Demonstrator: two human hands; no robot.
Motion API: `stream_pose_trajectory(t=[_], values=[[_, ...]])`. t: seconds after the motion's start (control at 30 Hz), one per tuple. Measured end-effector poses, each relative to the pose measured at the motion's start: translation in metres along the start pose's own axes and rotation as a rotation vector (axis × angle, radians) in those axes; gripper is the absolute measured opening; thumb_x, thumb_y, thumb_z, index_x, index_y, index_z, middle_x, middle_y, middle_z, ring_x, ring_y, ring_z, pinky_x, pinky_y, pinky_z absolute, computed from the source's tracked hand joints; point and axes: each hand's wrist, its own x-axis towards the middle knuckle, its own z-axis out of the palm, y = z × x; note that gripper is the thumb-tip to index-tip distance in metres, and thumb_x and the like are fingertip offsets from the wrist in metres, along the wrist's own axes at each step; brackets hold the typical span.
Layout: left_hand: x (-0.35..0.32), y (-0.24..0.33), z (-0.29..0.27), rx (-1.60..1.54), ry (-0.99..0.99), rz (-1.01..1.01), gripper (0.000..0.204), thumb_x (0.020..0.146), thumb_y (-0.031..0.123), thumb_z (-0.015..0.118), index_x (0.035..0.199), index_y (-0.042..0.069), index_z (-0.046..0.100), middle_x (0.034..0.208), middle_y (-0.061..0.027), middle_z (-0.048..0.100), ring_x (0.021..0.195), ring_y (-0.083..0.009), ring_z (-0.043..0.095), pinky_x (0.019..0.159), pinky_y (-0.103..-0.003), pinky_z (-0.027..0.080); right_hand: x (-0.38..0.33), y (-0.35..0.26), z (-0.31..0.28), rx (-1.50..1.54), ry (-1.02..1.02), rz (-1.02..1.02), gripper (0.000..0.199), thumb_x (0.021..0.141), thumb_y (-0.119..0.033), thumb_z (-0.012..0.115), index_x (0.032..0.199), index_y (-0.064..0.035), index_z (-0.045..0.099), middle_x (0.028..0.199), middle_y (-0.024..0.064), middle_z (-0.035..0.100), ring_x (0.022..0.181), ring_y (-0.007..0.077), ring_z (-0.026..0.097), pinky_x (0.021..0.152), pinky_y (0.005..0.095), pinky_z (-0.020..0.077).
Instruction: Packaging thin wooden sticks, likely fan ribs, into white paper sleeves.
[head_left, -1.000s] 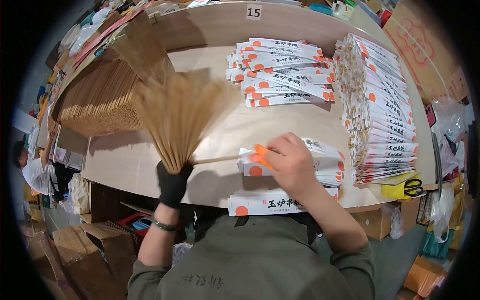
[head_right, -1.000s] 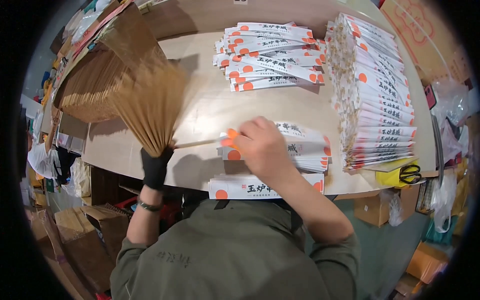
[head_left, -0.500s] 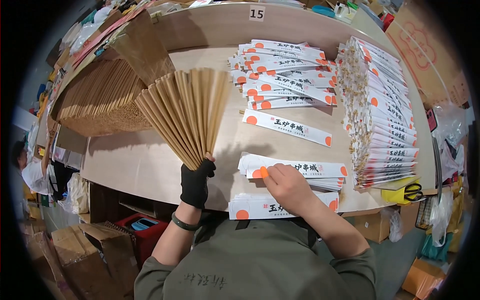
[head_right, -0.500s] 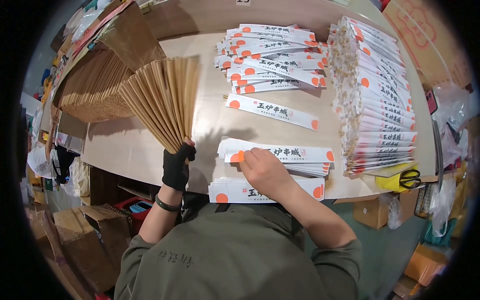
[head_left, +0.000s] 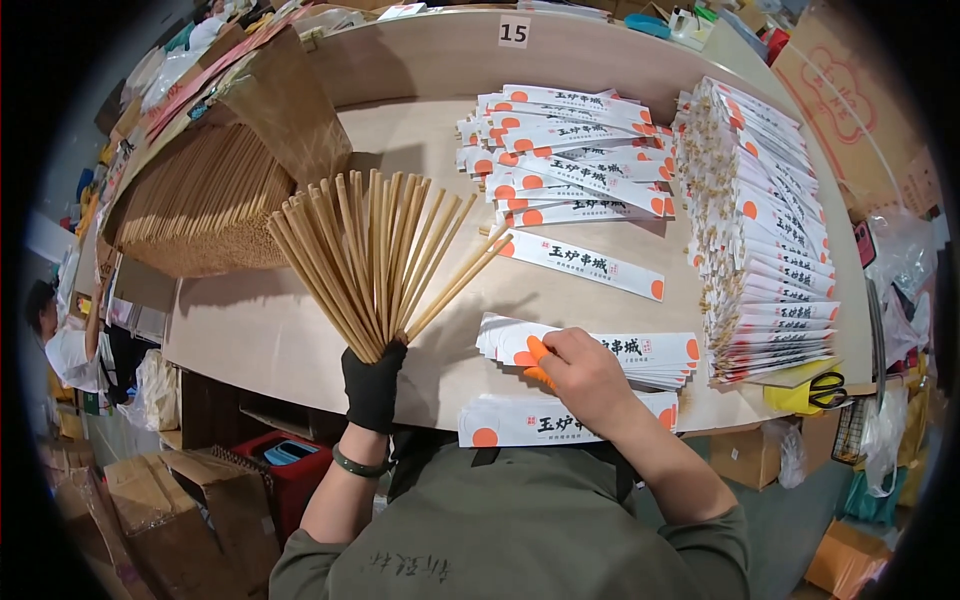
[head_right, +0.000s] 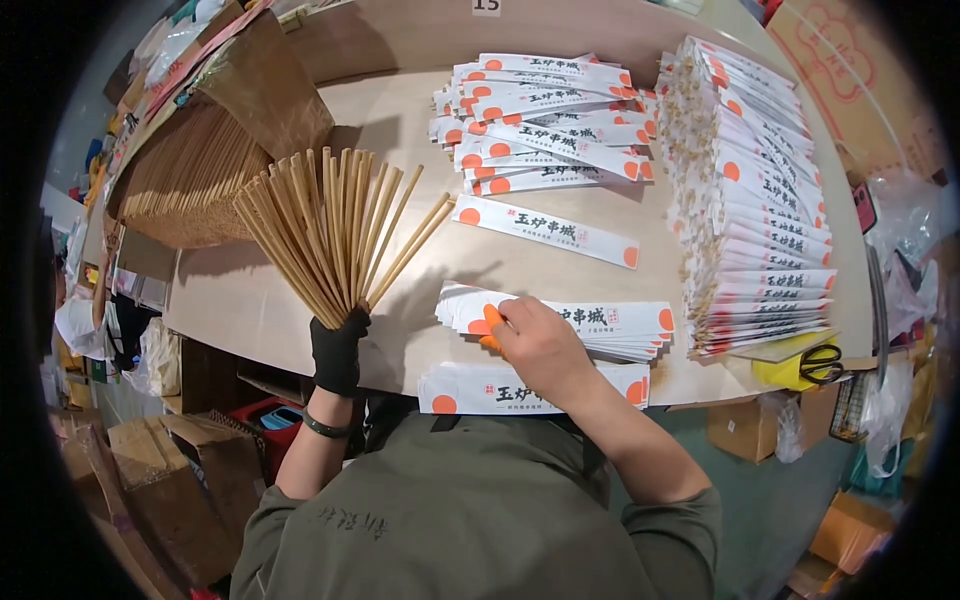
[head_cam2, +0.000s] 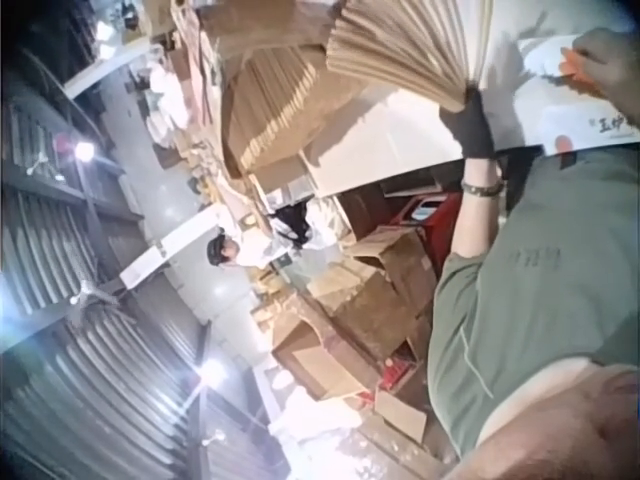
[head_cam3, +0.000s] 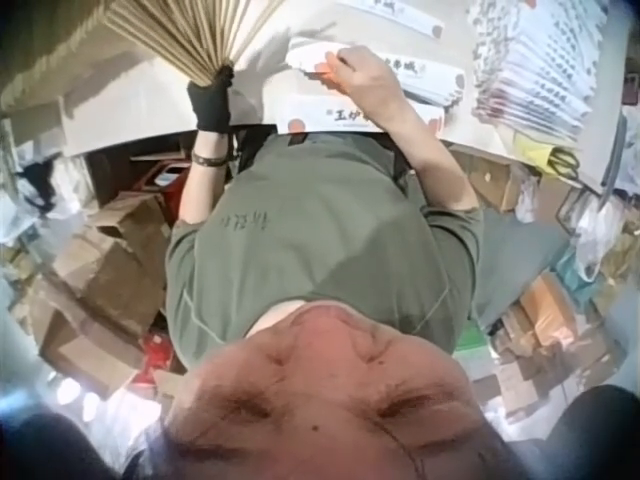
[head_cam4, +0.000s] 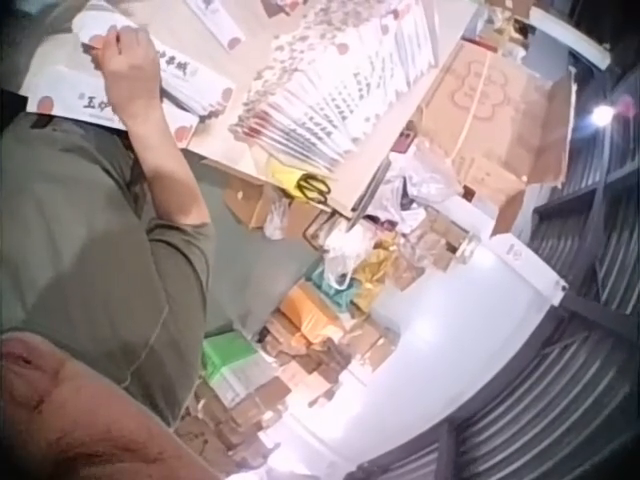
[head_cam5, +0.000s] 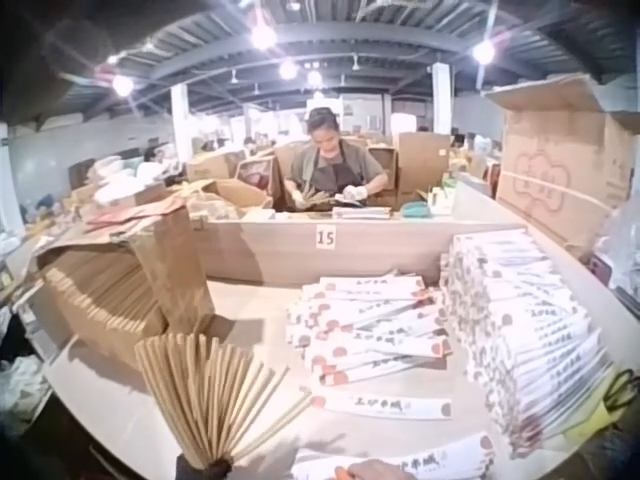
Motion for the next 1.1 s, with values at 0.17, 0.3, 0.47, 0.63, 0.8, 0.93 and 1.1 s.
stream_pose_trajectory(t=[0.17,0.3,0.47,0.63,0.8,0.93,1.1], values=[[-0.006,0.008,-0.006,0.130,0.042,0.168,0.017,0.082,0.017,0.071,0.086,0.002,0.064,0.071,0.0001,0.059,0.063,-0.0087,0.053,0.058,-0.024,0.042,0.002,0.006,-0.007,0.087,-0.084,0.029,0.016,0.073,-0.008,0.071,0.086,-0.0020,0.065,0.090,0.0093,0.062,0.085,0.0255,0.061,0.070,0.0338,0.0527],[-0.009,0.006,-0.015,0.237,0.062,0.231,0.024,0.077,0.014,0.074,0.095,0.000,0.067,0.082,-0.0087,0.069,0.076,-0.0174,0.066,0.069,-0.032,0.051,0.000,0.009,-0.005,0.224,-0.091,0.041,0.012,0.076,-0.008,0.068,0.086,-0.0053,0.065,0.088,0.0094,0.062,0.087,0.0271,0.061,0.072,0.0362,0.0527],[-0.007,0.006,-0.020,0.246,0.026,0.241,0.016,0.078,0.009,0.070,0.091,0.001,0.067,0.081,-0.0075,0.069,0.075,-0.0171,0.066,0.068,-0.031,0.051,0.015,0.010,-0.014,0.382,0.010,0.387,0.018,0.076,-0.012,0.074,0.080,-0.0020,0.060,0.078,0.0062,0.055,0.068,0.0197,0.053,0.063,0.0290,0.0442],[-0.011,0.024,-0.026,0.292,-0.076,0.229,0.018,0.077,0.011,0.072,0.091,0.000,0.067,0.080,-0.0083,0.069,0.075,-0.0176,0.066,0.068,-0.031,0.051,0.034,0.005,-0.035,0.791,0.037,0.733,0.022,0.078,-0.009,0.075,0.073,0.0015,0.056,0.075,-0.0001,0.049,0.067,0.0077,0.044,0.062,0.0243,0.0385],[-0.005,0.032,-0.039,0.508,-0.107,0.341,0.026,0.075,0.014,0.076,0.095,0.000,0.066,0.083,-0.0122,0.069,0.077,-0.0224,0.068,0.068,-0.034,0.052,0.026,0.013,-0.035,0.863,-0.027,0.682,0.013,0.078,-0.006,0.073,0.085,0.0017,0.066,0.077,0.0024,0.054,0.068,0.0120,0.050,0.064,0.0256,0.0408],[0.003,0.036,-0.038,0.440,-0.138,0.442,0.030,0.077,0.015,0.075,0.101,0.000,0.065,0.088,-0.0092,0.069,0.081,-0.0193,0.067,0.071,-0.034,0.053,0.029,0.011,-0.033,0.374,0.013,0.238,0.015,0.077,-0.006,0.072,0.090,-0.0004,0.068,0.077,0.0067,0.057,0.069,0.0195,0.054,0.064,0.0296,0.0443],[0.018,0.039,0.039,-0.533,-0.145,0.139,0.014,0.082,0.013,0.069,0.090,0.003,0.063,0.085,-0.0071,0.063,0.084,-0.0186,0.063,0.084,-0.034,0.051,0.084,0.012,-0.069,-0.117,0.432,0.107,0.013,0.072,-0.008,0.068,0.085,-0.0067,0.070,0.079,0.0082,0.060,0.075,0.0250,0.059,0.065,0.0360,0.0481]])
